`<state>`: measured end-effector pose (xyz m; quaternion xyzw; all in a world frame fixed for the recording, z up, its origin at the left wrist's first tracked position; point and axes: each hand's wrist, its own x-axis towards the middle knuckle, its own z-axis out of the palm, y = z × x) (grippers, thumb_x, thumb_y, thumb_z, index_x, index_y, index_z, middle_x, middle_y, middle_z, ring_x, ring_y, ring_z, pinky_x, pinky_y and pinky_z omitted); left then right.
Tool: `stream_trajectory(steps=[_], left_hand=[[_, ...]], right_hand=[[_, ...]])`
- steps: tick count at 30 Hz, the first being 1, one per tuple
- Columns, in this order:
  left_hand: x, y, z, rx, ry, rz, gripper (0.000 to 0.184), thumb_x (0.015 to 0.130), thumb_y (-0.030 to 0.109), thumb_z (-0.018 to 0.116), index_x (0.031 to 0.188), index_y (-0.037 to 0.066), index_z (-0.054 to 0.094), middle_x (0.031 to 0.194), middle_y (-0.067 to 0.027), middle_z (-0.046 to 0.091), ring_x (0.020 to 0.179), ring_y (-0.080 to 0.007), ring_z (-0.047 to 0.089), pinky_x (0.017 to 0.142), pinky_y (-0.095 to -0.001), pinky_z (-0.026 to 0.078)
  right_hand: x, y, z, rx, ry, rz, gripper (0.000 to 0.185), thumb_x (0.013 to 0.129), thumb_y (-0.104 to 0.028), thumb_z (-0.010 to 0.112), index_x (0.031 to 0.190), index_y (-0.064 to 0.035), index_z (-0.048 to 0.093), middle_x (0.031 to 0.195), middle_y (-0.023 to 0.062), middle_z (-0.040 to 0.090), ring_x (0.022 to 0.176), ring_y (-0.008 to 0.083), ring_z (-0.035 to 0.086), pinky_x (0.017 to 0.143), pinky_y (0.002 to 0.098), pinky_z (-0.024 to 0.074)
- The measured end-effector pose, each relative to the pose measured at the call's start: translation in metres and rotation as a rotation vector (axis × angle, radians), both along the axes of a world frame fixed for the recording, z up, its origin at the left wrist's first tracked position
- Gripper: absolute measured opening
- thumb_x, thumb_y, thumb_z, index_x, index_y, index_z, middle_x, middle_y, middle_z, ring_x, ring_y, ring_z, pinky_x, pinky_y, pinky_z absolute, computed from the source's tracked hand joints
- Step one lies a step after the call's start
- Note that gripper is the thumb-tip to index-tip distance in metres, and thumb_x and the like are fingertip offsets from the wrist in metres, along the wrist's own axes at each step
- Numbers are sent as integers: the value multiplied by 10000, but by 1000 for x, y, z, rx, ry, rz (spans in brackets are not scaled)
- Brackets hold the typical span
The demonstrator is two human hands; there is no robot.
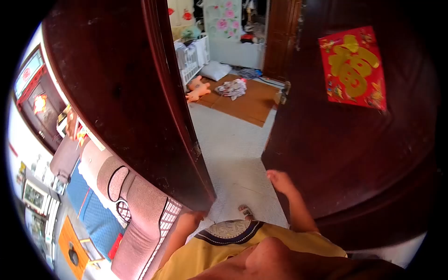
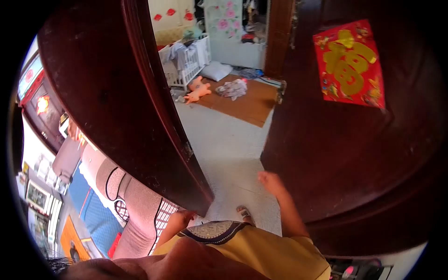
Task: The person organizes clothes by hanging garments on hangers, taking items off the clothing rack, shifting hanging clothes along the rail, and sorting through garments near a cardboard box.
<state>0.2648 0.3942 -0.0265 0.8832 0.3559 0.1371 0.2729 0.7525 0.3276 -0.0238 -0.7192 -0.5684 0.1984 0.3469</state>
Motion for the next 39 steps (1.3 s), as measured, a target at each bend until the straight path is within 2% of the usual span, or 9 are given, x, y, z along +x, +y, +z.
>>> stream_trajectory(steps=[3, 9, 16, 20, 23, 26, 29, 32, 39], left_hand=[[9, 2, 8, -34, 99, 237, 335, 910, 101, 605, 1201, 195, 742, 953, -69, 778, 862, -296, 745, 738, -426, 585], [69, 13, 64, -83, 87, 529, 263, 1029, 224, 592, 1210, 114, 747, 916, -83, 778, 828, -286, 747, 726, -419, 580], [114, 3, 76, -70, 172, 637, 299, 944, 118, 585, 1185, 121, 760, 941, -73, 785, 883, -279, 744, 773, -421, 586], [116, -11, 75, -115, 237, 729, 317, 916, 97, 572, 1168, 129, 761, 929, -48, 784, 870, -271, 744, 769, -411, 587], [117, -21, 76, -72, 230, 789, 311, 916, 107, 579, 1166, 135, 762, 911, -49, 782, 859, -272, 744, 764, -407, 587], [124, -34, 73, -96, 232, 835, 318, 903, 95, 582, 1160, 143, 763, 909, -45, 781, 860, -268, 744, 765, -404, 589], [132, -39, 67, -148, 221, 855, 325, 897, 88, 584, 1160, 151, 764, 907, -41, 782, 861, -263, 745, 759, -399, 591], [140, -34, 63, -125, 253, 797, 326, 897, 88, 586, 1163, 151, 765, 907, -38, 784, 852, -259, 747, 747, -398, 595], [153, -25, 58, -125, 224, 781, 336, 905, 78, 561, 1161, 146, 768, 899, -47, 779, 826, -276, 743, 733, -411, 593]], right_hand=[[76, 86, 13, 119, 14, -75, 320, 1038, -252, 642, 1243, -16, 709, 1177, 168, 757, 1097, 301, 726, 977, 389, 551], [231, 272, 18, 371, -430, -338, 431, 950, -159, 683, 1336, 20, 611, 1361, 246, 619, 1290, 403, 575, 1118, 463, 452], [339, 418, 16, 104, -400, -428, 464, 963, -211, 681, 1329, 54, 576, 1284, 325, 642, 1217, 476, 616, 1030, 537, 500], [315, 437, 30, -163, -367, -363, 296, 975, -208, 657, 1136, 40, 669, 1198, 289, 678, 1136, 472, 654, 949, 559, 532], [320, 455, 9, 327, -682, -597, 236, 990, -184, 627, 1102, 19, 670, 1133, 236, 678, 1071, 441, 679, 913, 556, 548], [287, 407, 85, 292, -784, -681, 199, 1007, -168, 592, 1116, -15, 655, 1102, 208, 658, 1025, 408, 692, 867, 526, 576], [332, 433, 34, 104, -704, -699, 235, 1023, -162, 563, 1221, -42, 600, 1175, 233, 636, 1022, 414, 701, 822, 498, 600], [333, 437, 44, 15, -539, -696, 288, 1040, -148, 529, 1310, -49, 521, 1205, 261, 612, 1002, 422, 710, 793, 492, 614], [335, 430, 41, -45, -692, -618, 348, 1083, -169, 447, 1409, -55, 484, 1173, 244, 626, 992, 397, 724, 739, 483, 621]])
